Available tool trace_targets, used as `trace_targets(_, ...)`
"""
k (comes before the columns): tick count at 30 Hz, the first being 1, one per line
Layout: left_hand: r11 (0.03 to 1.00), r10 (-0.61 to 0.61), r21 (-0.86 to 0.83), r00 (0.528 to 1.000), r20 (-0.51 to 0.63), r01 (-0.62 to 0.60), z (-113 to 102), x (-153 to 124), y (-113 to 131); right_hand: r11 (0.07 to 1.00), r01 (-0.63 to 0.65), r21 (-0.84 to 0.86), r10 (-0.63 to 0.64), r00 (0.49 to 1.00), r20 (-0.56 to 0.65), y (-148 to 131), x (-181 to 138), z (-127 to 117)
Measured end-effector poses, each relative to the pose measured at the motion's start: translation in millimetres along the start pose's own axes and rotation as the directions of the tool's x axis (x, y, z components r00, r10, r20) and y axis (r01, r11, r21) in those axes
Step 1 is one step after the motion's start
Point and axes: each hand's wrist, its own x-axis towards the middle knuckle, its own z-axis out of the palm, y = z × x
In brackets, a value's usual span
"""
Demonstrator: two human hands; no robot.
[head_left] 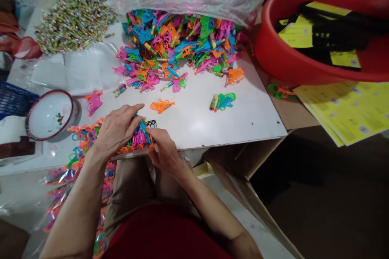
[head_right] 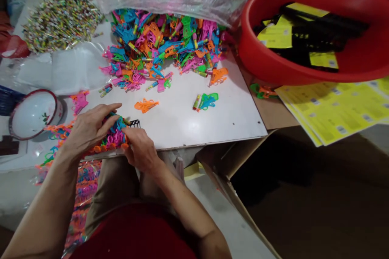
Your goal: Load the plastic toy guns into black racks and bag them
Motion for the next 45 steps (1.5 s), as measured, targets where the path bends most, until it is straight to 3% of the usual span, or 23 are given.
trace_targets(4,1.000,0.007,0.019,1.000,-0.017,-0.007,1,0,0,0.991,0.080,-0.108,-0.074,0.996,0.057,0,0,8)
trace_targets(8,1.000,0.009,0.019,1.000,-0.004,-0.009,1,0,0,0.994,0.039,-0.102,-0.033,0.997,0.064,-6,-4,8)
trace_targets(13,1.000,0.022,0.011,1.000,-0.016,-0.022,4,-1,-2,0.989,0.034,0.146,-0.062,0.979,0.195,24,10,-42)
trace_targets(14,1.000,0.026,0.006,0.999,-0.021,-0.026,5,-1,-2,0.995,0.035,0.092,-0.054,0.975,0.217,35,25,-55)
trace_targets(16,1.000,0.031,-0.005,0.999,-0.024,-0.031,5,-2,-2,0.983,0.023,-0.180,0.014,0.980,0.199,58,64,-73)
trace_targets(19,0.999,0.041,-0.034,0.999,-0.006,-0.041,4,-2,-1,0.787,0.007,-0.617,0.151,0.967,0.204,87,129,-76)
trace_targets(22,0.996,0.067,-0.061,0.997,0.026,-0.066,3,-2,1,0.619,0.160,-0.769,0.188,0.920,0.344,99,157,-70)
trace_targets(24,0.994,0.087,-0.064,0.996,0.033,-0.085,3,-2,1,0.566,0.242,-0.788,0.168,0.902,0.397,96,145,-77)
trace_targets(28,0.990,0.137,-0.039,0.990,0.015,-0.136,10,-3,1,0.543,0.261,-0.798,0.248,0.858,0.449,75,79,-108)
trace_targets(30,0.986,0.163,-0.031,0.987,0.012,-0.162,12,-3,2,0.537,0.159,-0.828,0.342,0.857,0.387,63,54,-114)
trace_targets(33,0.983,0.182,-0.021,0.982,0.043,-0.181,10,-3,6,0.493,-0.098,-0.865,0.446,0.882,0.154,55,45,-103)
trace_targets(35,0.984,0.179,-0.018,0.983,0.045,-0.178,3,-3,10,0.469,-0.248,-0.848,0.496,0.868,0.020,56,55,-95)
trace_targets(37,0.988,0.157,-0.012,0.987,-0.033,-0.157,-5,-3,13,0.475,-0.394,-0.787,0.546,0.833,-0.088,57,64,-94)
trace_targets(40,0.992,0.123,-0.008,0.981,-0.150,-0.126,-10,0,15,0.613,-0.592,-0.523,0.593,0.782,-0.189,52,63,-100)
trace_targets(43,0.994,0.105,0.008,0.994,0.000,-0.105,-4,4,17,0.807,-0.587,-0.064,0.574,0.806,-0.143,38,41,-88)
trace_targets(45,0.996,0.063,0.058,0.994,0.090,-0.069,2,6,19,0.824,-0.537,0.178,0.553,0.832,-0.048,30,23,-64)
